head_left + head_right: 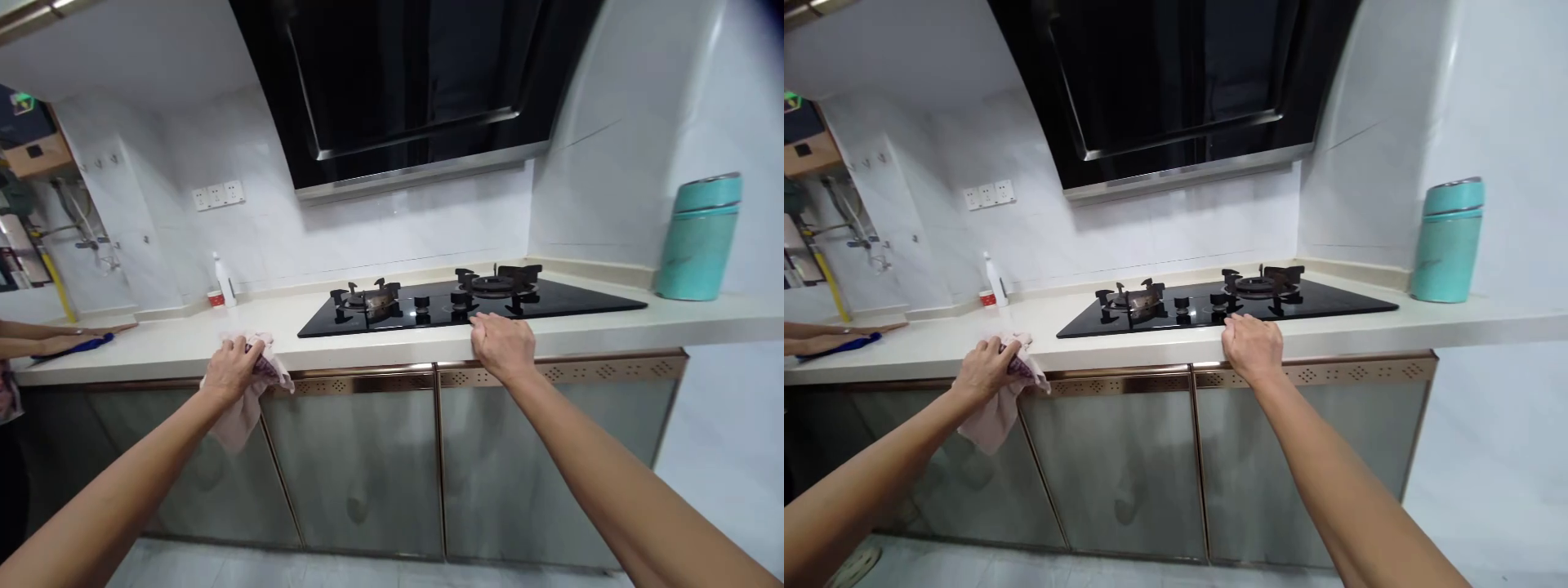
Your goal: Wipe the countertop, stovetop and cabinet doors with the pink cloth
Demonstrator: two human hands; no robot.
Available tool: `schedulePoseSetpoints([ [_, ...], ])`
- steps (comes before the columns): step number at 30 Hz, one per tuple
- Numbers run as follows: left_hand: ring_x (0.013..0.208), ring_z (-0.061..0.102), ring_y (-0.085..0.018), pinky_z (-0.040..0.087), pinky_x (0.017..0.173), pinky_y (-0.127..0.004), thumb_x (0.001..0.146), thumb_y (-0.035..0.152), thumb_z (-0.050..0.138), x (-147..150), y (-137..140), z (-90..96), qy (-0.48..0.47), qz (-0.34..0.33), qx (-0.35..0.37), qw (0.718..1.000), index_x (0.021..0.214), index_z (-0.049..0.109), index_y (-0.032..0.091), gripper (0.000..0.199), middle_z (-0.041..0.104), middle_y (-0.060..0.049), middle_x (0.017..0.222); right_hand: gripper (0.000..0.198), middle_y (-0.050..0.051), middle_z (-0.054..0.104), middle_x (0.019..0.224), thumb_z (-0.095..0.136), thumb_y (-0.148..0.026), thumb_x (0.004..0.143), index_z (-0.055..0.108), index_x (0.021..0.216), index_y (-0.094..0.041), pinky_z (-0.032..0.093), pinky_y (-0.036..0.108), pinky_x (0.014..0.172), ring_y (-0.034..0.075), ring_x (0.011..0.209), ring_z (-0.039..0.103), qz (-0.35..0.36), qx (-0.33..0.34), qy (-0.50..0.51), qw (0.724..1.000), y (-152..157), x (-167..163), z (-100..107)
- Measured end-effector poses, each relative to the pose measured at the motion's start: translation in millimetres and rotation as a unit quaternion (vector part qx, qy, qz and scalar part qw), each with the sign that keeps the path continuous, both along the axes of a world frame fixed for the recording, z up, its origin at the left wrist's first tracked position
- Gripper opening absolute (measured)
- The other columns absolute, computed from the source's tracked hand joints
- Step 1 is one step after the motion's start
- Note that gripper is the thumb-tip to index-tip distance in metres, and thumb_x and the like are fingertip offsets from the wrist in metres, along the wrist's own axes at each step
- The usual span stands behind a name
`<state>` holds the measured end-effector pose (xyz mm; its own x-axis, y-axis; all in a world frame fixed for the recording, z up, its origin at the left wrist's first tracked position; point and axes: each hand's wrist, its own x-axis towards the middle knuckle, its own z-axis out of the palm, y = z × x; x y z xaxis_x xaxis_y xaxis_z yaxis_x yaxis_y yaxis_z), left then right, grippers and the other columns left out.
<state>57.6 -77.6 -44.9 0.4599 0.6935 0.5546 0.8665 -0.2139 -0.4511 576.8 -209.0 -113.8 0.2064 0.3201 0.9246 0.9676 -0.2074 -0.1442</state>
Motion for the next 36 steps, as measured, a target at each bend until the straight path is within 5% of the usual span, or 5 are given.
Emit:
schedulePoseSetpoints([
  [7,0.104,0.063,-0.031,0.049,0.089,-0.040,0.078,0.012,0.058,51.9,-58.7,-48.1,-0.233,-0.130,-0.141,0.953,0.129,0.057,0.021,0.052,0.065,-0.012,0.123,0.043,0.013,0.063,0.137,0.037,-0.036,0.097,0.070,0.118,-0.018,0.021,0.054,0.119,0.029,0.138,0.045,0.183,-0.003,0.203,0.962,-34.4,-41.0,6.4],
  [14,0.089,0.067,-0.022,0.051,0.087,-0.034,0.064,0.014,0.066,191.6,-120.4,-133.9,-0.623,-0.264,-0.406,0.614,0.092,0.066,0.019,0.029,0.071,-0.003,0.088,0.088,0.013,0.035,0.158,0.071,-0.057,0.075,0.041,0.150,-0.025,0.041,0.045,0.115,0.030,0.144,0.040,0.450,-0.050,0.412,0.790,-90.2,-191.7,-131.7],
  [20,0.107,0.069,-0.024,0.054,0.095,-0.036,0.083,0.046,0.065,261.9,-175.4,-180.2,-0.637,-0.364,-0.572,0.366,0.136,0.058,0.017,0.061,0.071,-0.012,0.123,0.090,0.011,0.066,0.123,0.074,-0.052,0.074,0.035,0.150,-0.024,0.058,0.044,0.088,0.027,0.101,0.069,0.351,0.041,0.607,0.711,-100.4,-189.9,-187.5],
  [28,0.155,0.026,-0.026,0.020,0.126,-0.056,0.098,0.027,0.042,243.6,-100.5,-177.2,-0.529,-0.344,-0.107,0.768,0.147,0.052,0.020,0.051,0.045,-0.015,0.158,0.042,0.013,0.055,0.123,0.060,-0.044,0.087,0.057,0.126,-0.028,0.048,0.058,0.099,0.035,0.117,0.057,0.174,0.077,0.181,0.965,-74.2,-86.3,-135.0],
  [36,0.156,0.022,-0.032,0.017,0.124,-0.064,0.097,0.023,0.046,228.2,-55.6,-216.9,-0.456,-0.213,-0.054,0.863,0.154,0.043,0.018,0.057,0.030,-0.018,0.165,0.053,0.017,0.049,0.127,0.067,-0.048,0.083,0.053,0.130,-0.028,0.048,0.058,0.087,0.038,0.110,0.051,0.185,0.027,-0.120,0.975,20.1,-114.8,-113.8],
])
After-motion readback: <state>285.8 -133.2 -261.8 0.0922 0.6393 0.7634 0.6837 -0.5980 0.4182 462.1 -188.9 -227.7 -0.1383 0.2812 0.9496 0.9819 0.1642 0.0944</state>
